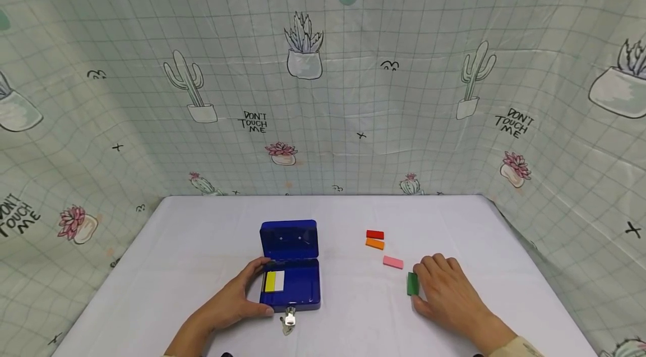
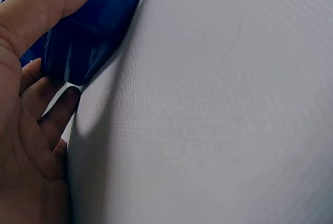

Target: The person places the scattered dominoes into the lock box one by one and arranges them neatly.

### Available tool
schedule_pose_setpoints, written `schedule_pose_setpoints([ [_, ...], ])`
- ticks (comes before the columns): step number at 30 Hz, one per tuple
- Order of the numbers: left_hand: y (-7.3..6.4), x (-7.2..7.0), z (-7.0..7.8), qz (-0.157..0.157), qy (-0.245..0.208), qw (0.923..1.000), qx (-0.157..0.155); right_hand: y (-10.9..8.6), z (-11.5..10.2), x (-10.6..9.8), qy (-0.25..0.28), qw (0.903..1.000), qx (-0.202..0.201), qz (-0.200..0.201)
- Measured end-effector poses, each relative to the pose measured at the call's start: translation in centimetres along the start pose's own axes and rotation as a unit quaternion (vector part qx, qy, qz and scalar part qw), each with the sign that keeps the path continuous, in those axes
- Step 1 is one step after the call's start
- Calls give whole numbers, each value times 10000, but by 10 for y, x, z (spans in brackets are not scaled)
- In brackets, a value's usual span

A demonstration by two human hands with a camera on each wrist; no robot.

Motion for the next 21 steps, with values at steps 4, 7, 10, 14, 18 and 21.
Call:
schedule_pose_setpoints([
  [4, 0, 1, -2, 6, 24, 10000, -21, 6, -4, 1, -15, 9999, -82, 70],
  [7, 1, 1, -4, 24, 65, 10000, -51, 10, -7, 1, -58, 9997, -187, 139],
  [10, 1, 1, -4, 53, 86, 9999, -70, 15, -9, 2, -121, 9995, -276, 130],
  [14, 1, 1, -4, 64, 111, 9999, -108, 20, -12, 3, -150, 9991, -376, 160],
  [18, 0, 0, -2, 49, 98, 9999, -105, 27, -16, 3, -118, 9988, -420, 217],
  [21, 0, 0, -1, 48, 104, 9999, -72, 34, -19, 4, -67, 9986, -450, 256],
])
Point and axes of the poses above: each hand's wrist, its own y-axis towards the middle knuckle, its own x-axis out of the palm, z = x × y, the point moved 7 cm from there along y, towards the middle knuckle, and after that the axes turned 9 degrees about -y, right-handed, at the moved point
